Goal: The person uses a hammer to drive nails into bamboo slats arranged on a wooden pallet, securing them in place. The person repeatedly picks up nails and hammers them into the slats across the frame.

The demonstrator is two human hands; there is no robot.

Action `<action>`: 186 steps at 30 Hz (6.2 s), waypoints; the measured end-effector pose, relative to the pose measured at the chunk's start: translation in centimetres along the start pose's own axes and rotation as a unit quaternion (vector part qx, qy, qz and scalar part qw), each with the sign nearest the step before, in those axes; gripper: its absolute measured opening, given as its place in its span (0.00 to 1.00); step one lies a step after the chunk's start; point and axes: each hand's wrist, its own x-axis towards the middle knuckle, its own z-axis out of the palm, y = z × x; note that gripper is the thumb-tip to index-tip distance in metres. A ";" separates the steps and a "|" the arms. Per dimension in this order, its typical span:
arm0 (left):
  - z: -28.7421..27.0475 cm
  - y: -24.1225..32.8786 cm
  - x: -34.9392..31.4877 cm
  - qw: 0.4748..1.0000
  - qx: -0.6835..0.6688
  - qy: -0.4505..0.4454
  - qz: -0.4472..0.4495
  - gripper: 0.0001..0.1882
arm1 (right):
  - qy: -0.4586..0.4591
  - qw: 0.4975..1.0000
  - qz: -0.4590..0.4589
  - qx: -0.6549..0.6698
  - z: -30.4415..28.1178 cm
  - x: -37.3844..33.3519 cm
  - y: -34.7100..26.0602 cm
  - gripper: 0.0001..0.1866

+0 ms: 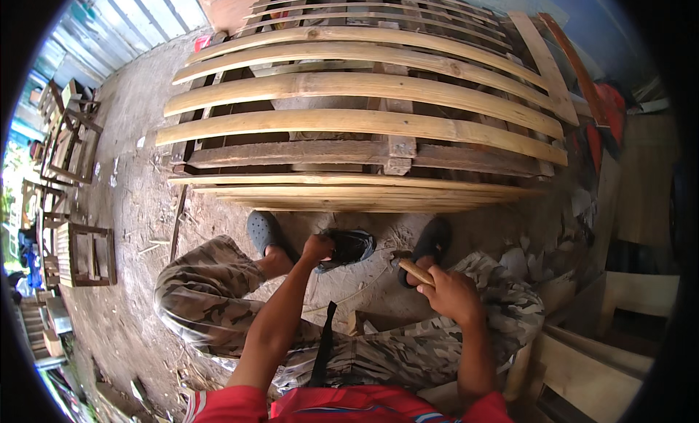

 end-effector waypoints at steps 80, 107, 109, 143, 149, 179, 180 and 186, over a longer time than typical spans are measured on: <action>-5.1 36.9 -28.9 0.853 -0.122 -0.021 0.507 0.06 | 0.181 0.956 -0.107 0.203 -4.1 -2.0 -2.0 0.16; -6.9 47.9 -21.1 0.800 0.254 0.121 0.530 0.10 | 0.211 0.845 -0.079 0.485 -10.9 -2.1 -1.5 0.17; -6.7 48.1 -20.9 0.793 0.251 0.120 0.542 0.10 | 0.299 0.862 -0.097 0.397 -14.1 -0.3 -1.6 0.18; -5.9 47.1 -20.8 0.718 0.375 0.261 0.525 0.14 | 0.284 0.938 -0.135 0.143 -27.0 14.9 -4.9 0.21; -6.2 47.4 -20.9 0.706 0.354 0.263 0.554 0.08 | 0.277 0.941 -0.143 0.132 -26.9 15.6 -5.1 0.20; -7.0 46.4 -20.2 0.698 0.213 0.219 0.648 0.10 | 0.311 0.934 -0.138 0.112 -25.8 15.7 -5.2 0.19; -7.0 46.3 -20.3 0.692 0.220 0.222 0.651 0.10 | 0.316 0.932 -0.140 0.107 -25.6 15.8 -5.1 0.19; -6.3 46.3 -20.6 0.721 0.182 0.187 0.642 0.10 | 0.315 0.933 -0.143 0.098 -25.8 15.5 -5.3 0.20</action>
